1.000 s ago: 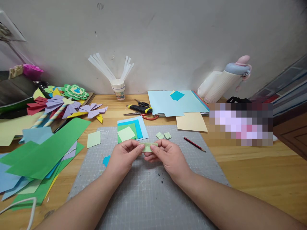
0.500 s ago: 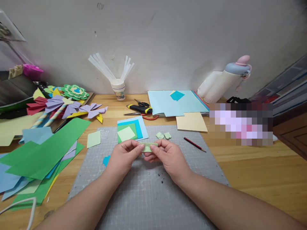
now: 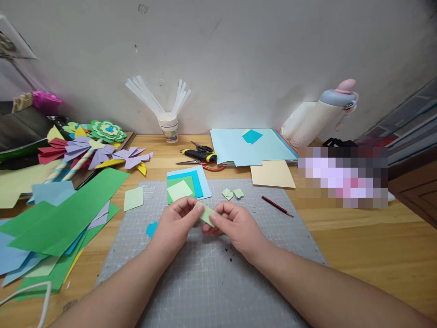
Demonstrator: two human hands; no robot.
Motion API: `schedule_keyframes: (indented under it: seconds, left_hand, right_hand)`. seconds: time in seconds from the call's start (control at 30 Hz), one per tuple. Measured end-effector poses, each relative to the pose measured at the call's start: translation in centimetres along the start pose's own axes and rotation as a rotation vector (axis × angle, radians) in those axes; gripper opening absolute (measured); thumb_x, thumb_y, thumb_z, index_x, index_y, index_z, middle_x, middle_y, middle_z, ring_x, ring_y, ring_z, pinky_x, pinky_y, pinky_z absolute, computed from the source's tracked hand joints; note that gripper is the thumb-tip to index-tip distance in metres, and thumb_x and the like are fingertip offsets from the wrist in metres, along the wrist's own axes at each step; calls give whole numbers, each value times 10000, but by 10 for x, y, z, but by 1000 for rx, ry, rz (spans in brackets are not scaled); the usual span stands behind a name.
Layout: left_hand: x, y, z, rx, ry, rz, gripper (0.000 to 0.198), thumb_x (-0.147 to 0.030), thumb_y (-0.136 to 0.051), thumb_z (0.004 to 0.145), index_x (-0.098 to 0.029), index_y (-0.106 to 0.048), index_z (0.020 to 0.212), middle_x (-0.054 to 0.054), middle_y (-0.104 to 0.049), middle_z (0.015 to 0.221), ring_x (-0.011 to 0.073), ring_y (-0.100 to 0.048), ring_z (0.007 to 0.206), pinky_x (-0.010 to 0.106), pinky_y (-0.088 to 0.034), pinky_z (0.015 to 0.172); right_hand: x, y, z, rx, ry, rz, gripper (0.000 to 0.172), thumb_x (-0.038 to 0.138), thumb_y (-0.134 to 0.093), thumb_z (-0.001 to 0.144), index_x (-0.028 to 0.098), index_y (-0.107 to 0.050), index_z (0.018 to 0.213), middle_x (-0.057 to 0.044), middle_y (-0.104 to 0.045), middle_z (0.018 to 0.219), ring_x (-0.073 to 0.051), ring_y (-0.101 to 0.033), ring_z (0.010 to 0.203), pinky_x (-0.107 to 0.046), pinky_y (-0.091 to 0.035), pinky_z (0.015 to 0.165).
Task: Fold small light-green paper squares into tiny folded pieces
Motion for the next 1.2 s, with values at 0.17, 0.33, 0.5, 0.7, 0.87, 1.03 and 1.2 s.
schedule_keyframes:
  seconds: [0.17, 0.33, 0.5, 0.7, 0.87, 1.03, 1.2]
  left_hand:
    - [1, 0, -2, 136, 33, -19, 255, -389, -643, 755, -168, -528, 696, -48, -524, 587, 88, -472, 541, 203, -373, 557]
    - [-1, -1, -4, 254, 98, -25, 269, -394, -665, 736, -164, -526, 715, -34, -553, 576, 101, -507, 522, 212, -378, 531]
    - [0, -2, -3, 294, 65, -86, 245, -380, -654, 755, -162, -542, 759, -18, -559, 637, 109, -518, 581, 221, -391, 573]
    - [0, -1, -4, 334, 40, -117, 248, -332, -650, 770, -173, -498, 656, -28, -582, 622, 117, -561, 592, 235, -419, 608]
    - [-1, -2, -6, 392, 26, -154, 236, -317, -645, 777, -188, -489, 657, -16, -625, 656, 130, -590, 607, 257, -444, 632]
    - [-1, -2, -7, 392, 12, -161, 242, -330, -630, 787, -191, -485, 652, -13, -597, 659, 144, -583, 623, 275, -452, 645]
    - [0, 0, -8, 383, -37, -149, 263, -323, -545, 849, -192, -476, 632, -27, -556, 661, 134, -543, 634, 261, -428, 644]
  right_hand:
    - [1, -4, -5, 127, -25, -69, 258, 392, -669, 732, 185, -521, 688, 21, -636, 633, -159, -672, 650, -278, -512, 658]
    - [5, -5, -9, 145, 34, -75, 277, 402, -628, 763, 187, -506, 636, 37, -547, 580, -116, -564, 553, -250, -493, 577]
    - [8, -3, -9, 107, 81, -45, 253, 401, -614, 779, 200, -525, 652, 31, -545, 605, -118, -542, 544, -253, -510, 539]
    - [7, -2, -8, 52, 100, -52, 256, 403, -603, 790, 206, -502, 660, 37, -553, 591, -107, -540, 506, -243, -501, 513]
    - [8, -3, -10, 33, 90, -57, 251, 366, -603, 780, 202, -482, 633, 37, -551, 585, -101, -533, 498, -243, -503, 510]
    - [11, -3, -10, 43, 89, -53, 241, 339, -606, 766, 204, -478, 613, 41, -539, 560, -105, -523, 473, -242, -488, 480]
    - [9, -3, -10, 74, 86, -18, 235, 334, -604, 770, 207, -481, 615, 42, -537, 558, -104, -510, 473, -243, -486, 481]
Point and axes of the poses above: each hand's wrist, its own z-axis towards the middle knuckle, its own y-axis out of the back of the hand, x = y × z, the point moved 1 cm from there along z, towards the middle knuckle
